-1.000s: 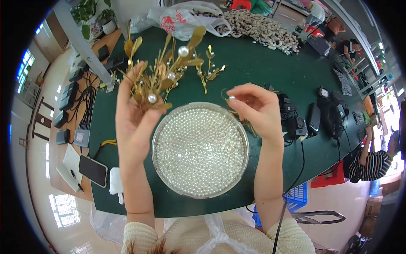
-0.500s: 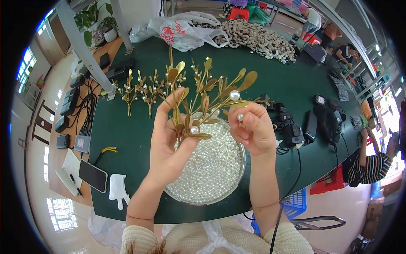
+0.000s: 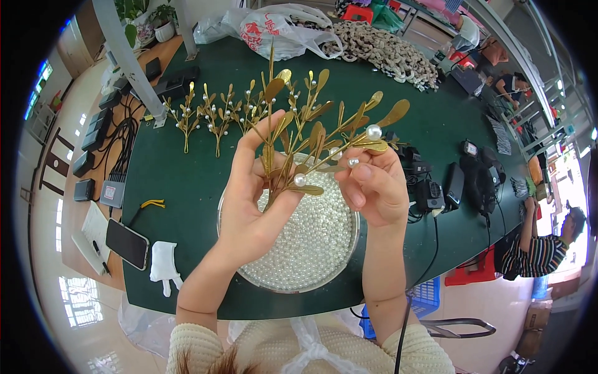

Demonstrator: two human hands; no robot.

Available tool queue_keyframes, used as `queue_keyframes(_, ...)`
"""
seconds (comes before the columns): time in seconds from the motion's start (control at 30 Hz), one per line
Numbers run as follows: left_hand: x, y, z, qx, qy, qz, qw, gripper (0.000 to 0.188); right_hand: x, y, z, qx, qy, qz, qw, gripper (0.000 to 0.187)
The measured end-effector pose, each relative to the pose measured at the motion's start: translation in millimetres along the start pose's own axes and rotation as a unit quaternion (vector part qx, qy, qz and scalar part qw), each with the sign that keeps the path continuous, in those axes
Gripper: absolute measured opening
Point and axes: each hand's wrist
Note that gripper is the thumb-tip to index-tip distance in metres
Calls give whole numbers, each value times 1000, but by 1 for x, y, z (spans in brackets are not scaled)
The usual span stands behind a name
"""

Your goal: The person applies glue to the stems of a gold-colored artificial branch, picks up a pearl from a bowl, and presses it onto the glued spot. They repeat this process, attaching pearls to different spots on the branches.

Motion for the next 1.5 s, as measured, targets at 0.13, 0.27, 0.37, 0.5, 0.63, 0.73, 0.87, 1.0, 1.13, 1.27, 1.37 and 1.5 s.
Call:
queue_keyframes(0.13,-1,1,0,5,1,-1,1000,69,-5,0,-2,18,-29,-9,999,22)
queue_keyframes(0.27,-1,0,4,-2,3,-6,1000,68,-9,-1,-4,-12,-77,-33,996,20)
queue_keyframes(0.37,0,1,4,0,7,-1,1000,67,-6,-1,-7,-2,-102,-43,994,20)
queue_keyframes(0.5,1,0,4,-1,5,-20,1000,67,-16,0,-13,4,-77,-77,994,21)
queue_keyframes(0.63,4,2,3,-11,31,-23,999,67,-20,2,-14,6,-78,-86,993,21)
queue_keyframes(0.73,4,2,-2,4,17,-12,1000,67,-19,2,-14,11,-69,-85,994,21)
queue_keyframes(0.87,-2,4,-7,55,-64,-25,996,69,-25,-2,-11,28,-67,-107,992,20)
queue_keyframes(1.0,-5,6,-4,64,-61,-34,995,69,-24,-6,-10,96,-113,-137,979,20)
queue_keyframes(1.13,2,6,-3,66,-70,-24,995,69,-25,-6,-11,114,-111,-137,978,21)
queue_keyframes(1.27,11,9,0,113,-111,27,987,68,-26,-9,-8,117,-116,-135,977,21)
queue_keyframes(1.37,10,9,0,124,-130,37,983,67,-26,-9,-9,148,-139,-138,969,20)
queue_keyframes(1.5,8,10,-1,126,-159,37,978,67,-31,-10,-14,160,-143,-140,967,19)
Point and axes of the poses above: each hand's wrist, its own y-axis towards the middle knuckle, its own x-axis out of the back of the hand, z = x × y, and after that the axes turned 2 degrees about -y, right-handed
